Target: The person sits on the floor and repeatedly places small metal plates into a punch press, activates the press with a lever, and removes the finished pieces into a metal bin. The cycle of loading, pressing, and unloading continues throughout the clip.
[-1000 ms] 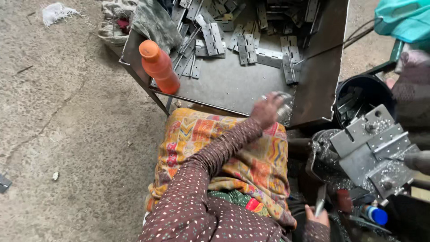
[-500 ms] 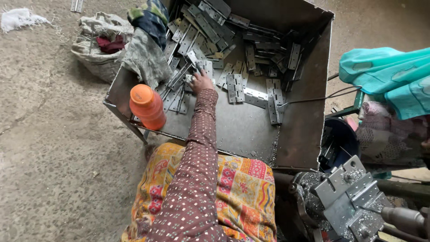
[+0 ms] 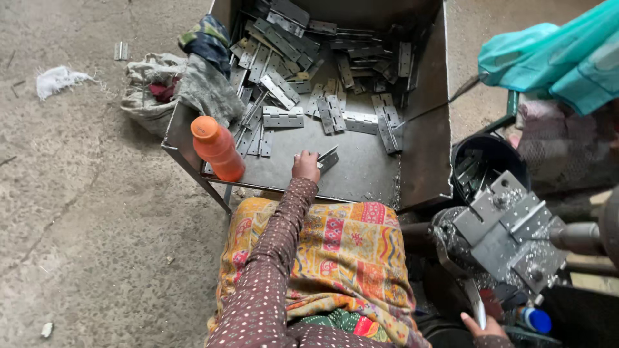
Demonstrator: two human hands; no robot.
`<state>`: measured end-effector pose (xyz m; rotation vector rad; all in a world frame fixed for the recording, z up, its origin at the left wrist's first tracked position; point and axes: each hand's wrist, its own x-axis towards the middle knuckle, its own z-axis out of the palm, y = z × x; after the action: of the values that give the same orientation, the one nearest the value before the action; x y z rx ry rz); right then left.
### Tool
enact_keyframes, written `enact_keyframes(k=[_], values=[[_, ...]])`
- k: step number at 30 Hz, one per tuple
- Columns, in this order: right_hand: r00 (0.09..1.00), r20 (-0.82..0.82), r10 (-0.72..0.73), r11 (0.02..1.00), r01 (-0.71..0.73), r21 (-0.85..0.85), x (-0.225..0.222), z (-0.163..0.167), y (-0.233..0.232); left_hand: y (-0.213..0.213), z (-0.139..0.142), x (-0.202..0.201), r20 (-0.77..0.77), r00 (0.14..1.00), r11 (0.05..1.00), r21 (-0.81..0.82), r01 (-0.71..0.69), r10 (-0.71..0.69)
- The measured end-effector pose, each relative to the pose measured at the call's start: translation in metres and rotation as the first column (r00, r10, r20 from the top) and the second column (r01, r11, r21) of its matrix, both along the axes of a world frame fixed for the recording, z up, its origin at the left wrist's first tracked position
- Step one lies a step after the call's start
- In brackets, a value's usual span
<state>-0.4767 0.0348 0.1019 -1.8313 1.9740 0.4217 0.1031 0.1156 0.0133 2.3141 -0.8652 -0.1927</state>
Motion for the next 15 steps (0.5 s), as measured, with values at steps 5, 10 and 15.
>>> enact_keyframes(k=[5, 10, 15], values=[[0.995, 0.082, 0.056, 0.998, -0.054, -0.035, -0.023, -0.028, 0.011, 0.015, 0.066, -0.061, 0.160, 0.972, 0.959, -0.198, 0.202, -0.171], [0.999, 0.049, -0.008, 0.998, 0.011, -0.060, -0.019, -0.046, 0.028, 0.000, 0.152, -0.133, 0.298, 0.885, 0.825, -0.344, 0.449, -0.358], [0.995, 0.037, -0.093, 0.994, 0.091, 0.063, 0.003, -0.029, 0.038, -0.051, 0.173, -0.237, 0.639, 0.645, 0.724, -0.195, 0.662, -0.419]])
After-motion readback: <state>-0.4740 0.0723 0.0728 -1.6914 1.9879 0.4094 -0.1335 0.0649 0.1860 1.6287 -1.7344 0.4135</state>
